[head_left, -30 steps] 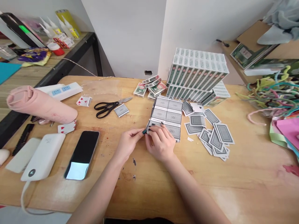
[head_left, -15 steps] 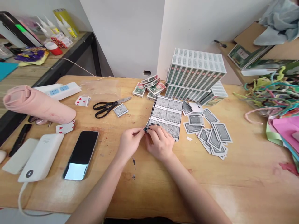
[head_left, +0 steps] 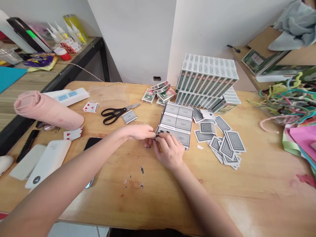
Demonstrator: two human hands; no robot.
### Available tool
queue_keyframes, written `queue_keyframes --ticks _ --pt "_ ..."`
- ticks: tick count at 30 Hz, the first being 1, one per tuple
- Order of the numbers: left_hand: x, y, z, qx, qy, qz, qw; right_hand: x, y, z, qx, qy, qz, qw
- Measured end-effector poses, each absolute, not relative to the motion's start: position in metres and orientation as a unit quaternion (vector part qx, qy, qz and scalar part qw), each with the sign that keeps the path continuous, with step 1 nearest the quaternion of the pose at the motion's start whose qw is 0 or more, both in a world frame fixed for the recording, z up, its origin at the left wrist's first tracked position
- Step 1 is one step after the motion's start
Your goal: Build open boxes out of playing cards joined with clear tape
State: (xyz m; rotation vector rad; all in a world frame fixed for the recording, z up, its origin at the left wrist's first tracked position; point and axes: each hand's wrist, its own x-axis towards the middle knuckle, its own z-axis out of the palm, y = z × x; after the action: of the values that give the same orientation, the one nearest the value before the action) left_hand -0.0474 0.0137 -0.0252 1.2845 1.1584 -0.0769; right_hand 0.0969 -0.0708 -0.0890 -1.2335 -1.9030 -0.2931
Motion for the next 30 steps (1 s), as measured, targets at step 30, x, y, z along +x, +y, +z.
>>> queue_keyframes --ticks 30 --pt "-0.066 -0.026 -0.057 0.699 0.379 0.145 0.589 0.102 -0.077 -0.085 -0.481 -0.745 -0.079 0.456"
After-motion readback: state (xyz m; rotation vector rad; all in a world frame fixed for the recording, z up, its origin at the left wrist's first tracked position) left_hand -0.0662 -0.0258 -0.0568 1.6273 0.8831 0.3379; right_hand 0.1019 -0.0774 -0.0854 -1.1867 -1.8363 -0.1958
